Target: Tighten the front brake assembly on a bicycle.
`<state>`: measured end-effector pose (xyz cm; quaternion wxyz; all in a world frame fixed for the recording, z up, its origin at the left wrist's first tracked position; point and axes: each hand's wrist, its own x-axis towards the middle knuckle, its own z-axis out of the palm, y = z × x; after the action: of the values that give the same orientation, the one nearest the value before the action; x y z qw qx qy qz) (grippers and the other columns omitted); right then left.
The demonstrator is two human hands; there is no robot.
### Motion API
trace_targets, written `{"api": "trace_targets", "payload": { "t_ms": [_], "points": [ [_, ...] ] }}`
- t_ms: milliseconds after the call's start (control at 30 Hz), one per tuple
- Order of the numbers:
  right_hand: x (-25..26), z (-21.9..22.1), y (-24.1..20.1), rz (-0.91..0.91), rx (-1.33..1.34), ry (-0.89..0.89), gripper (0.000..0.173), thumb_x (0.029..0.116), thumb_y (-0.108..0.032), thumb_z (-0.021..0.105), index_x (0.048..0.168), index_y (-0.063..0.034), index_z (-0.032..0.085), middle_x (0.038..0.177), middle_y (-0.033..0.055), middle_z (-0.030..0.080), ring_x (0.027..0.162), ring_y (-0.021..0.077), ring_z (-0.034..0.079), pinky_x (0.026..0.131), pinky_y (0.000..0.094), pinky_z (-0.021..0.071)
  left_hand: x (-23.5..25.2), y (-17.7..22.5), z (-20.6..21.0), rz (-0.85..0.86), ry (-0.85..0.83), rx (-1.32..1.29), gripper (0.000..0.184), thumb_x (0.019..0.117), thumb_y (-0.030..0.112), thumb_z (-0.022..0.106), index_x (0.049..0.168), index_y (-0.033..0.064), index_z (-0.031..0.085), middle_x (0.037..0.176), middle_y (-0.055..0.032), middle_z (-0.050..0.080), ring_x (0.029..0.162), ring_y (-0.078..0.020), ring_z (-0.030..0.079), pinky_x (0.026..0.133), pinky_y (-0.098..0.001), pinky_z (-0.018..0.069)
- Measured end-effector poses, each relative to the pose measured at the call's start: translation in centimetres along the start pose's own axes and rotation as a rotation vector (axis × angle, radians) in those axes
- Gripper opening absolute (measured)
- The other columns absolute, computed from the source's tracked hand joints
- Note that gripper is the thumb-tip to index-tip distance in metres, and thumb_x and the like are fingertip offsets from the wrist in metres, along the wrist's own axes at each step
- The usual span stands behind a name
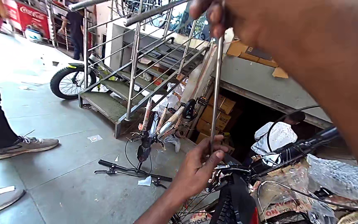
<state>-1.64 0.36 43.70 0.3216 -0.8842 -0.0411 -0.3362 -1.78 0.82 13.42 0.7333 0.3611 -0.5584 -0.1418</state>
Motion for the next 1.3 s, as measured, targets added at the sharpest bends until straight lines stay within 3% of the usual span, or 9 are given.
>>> {"api": "trace_targets", "payload": {
  "t_ms": [167, 267, 467, 567, 767, 967, 1100, 1167, 1300],
  "points": [
    [2.4, 5.4, 5.1, -0.044, -0.606, -0.108, 0.026, 0.1115, -0.030, 0.044, 0.117, -0.0108, 0.061, 0.079, 0.0012, 0.067, 0.056, 0.0094, 0.065, 0.051, 0.0259, 0.0562, 1.4, -4.7, -0.1, -0.107, 0.111, -0.099, 0.025, 0.1105, 0.015, 0.044, 0.122, 0.0041, 0.062, 0.105, -0.0123, 0.076, 0.094, -0.0242, 0.076, 0.086, -0.0390, 0.0636],
    [3.2, 7.8, 9.1, -0.229, -0.922, -0.115, 0.029, 0.1062, -0.033, 0.052, 0.124, -0.0126, 0.064, 0.096, 0.0089, 0.071, 0.087, 0.0257, 0.071, 0.077, 0.0497, 0.0567, 1.4, -6.6, -0.6, -0.181, 0.163, -0.185, 0.024, 0.1109, 0.015, 0.042, 0.120, 0.0015, 0.060, 0.104, -0.0165, 0.075, 0.095, -0.0277, 0.075, 0.088, -0.0417, 0.0632],
    [3.3, 11.9, 15.6, -0.393, -1.162, -0.228, 0.040, 0.1029, -0.024, 0.055, 0.143, -0.0202, 0.056, 0.089, 0.0139, 0.070, 0.086, 0.0366, 0.071, 0.071, 0.0536, 0.0542, 1.1, -8.3, -1.3, -0.309, 0.228, -0.368, 0.024, 0.1107, 0.010, 0.040, 0.122, -0.0037, 0.057, 0.096, -0.0211, 0.074, 0.089, -0.0294, 0.076, 0.088, -0.0417, 0.0628],
    [4.1, 13.2, 17.8, -0.491, -1.137, -0.192, 0.039, 0.0954, -0.011, 0.058, 0.133, -0.0210, 0.064, 0.094, 0.0141, 0.071, 0.092, 0.0349, 0.070, 0.071, 0.0496, 0.0539, 1.2, -8.7, -1.4, -0.305, 0.225, -0.436, 0.025, 0.1108, 0.010, 0.039, 0.124, -0.0037, 0.055, 0.097, -0.0233, 0.074, 0.091, -0.0317, 0.076, 0.090, -0.0434, 0.0621],
    [4.7, 15.5, 21.0, -0.596, -1.157, -0.245, 0.037, 0.0962, 0.000, 0.054, 0.128, -0.0124, 0.069, 0.141, 0.0181, 0.056, 0.133, 0.0359, 0.052, 0.099, 0.0473, 0.0498, 0.8, -9.7, -1.2, -0.340, 0.224, -0.519, 0.029, 0.1118, 0.013, 0.037, 0.130, -0.0029, 0.053, 0.100, -0.0241, 0.073, 0.094, -0.0322, 0.075, 0.093, -0.0444, 0.0608],
    [5.7, 17.5, 23.8, -0.433, -1.144, -0.669, 0.048, 0.0955, -0.003, 0.058, 0.141, -0.0159, 0.058, 0.123, 0.0179, 0.067, 0.124, 0.0388, 0.058, 0.099, 0.0552, 0.0471, -2.0, -10.4, -1.0, -0.252, 0.555, -0.031, 0.048, 0.0993, 0.020, 0.067, 0.144, 0.0144, 0.049, 0.112, -0.0069, 0.072, 0.086, -0.0237, 0.076, 0.073, -0.0410, 0.0689],
    [7.1, 18.0, 26.8, -0.364, -0.895, -0.783, 0.032, 0.0904, -0.011, 0.066, 0.122, -0.0112, 0.063, 0.102, 0.0085, 0.070, 0.097, 0.0285, 0.068, 0.085, 0.0525, 0.0531, -6.4, -11.3, 0.0, -0.242, 0.557, 0.103, 0.021, 0.0948, 0.025, 0.070, 0.105, 0.0069, 0.067, 0.085, -0.0002, 0.066, 0.067, -0.0105, 0.064, 0.054, -0.0277, 0.0551],
    [7.0, 18.0, 28.0, -0.342, -0.859, -0.780, 0.030, 0.0912, -0.027, 0.070, 0.115, -0.0103, 0.063, 0.092, 0.0060, 0.067, 0.085, 0.0245, 0.065, 0.079, 0.0493, 0.0515, -8.2, -11.0, 1.2, -0.458, 0.270, -0.011, 0.020, 0.0970, 0.025, 0.068, 0.099, 0.0056, 0.072, 0.086, -0.0017, 0.070, 0.073, -0.0112, 0.068, 0.064, -0.0316, 0.0583],
    [6.9, 17.6, 29.8, -0.164, -0.659, -0.834, 0.034, 0.0959, -0.041, 0.069, 0.102, -0.0084, 0.062, 0.086, 0.0039, 0.058, 0.077, 0.0172, 0.057, 0.072, 0.0415, 0.0477, -9.3, -12.7, 3.8, -0.652, -0.039, -0.179, 0.038, 0.0960, 0.026, 0.072, 0.123, 0.0003, 0.067, 0.117, -0.0100, 0.073, 0.107, -0.0194, 0.071, 0.093, -0.0412, 0.0586]
  ]
}}
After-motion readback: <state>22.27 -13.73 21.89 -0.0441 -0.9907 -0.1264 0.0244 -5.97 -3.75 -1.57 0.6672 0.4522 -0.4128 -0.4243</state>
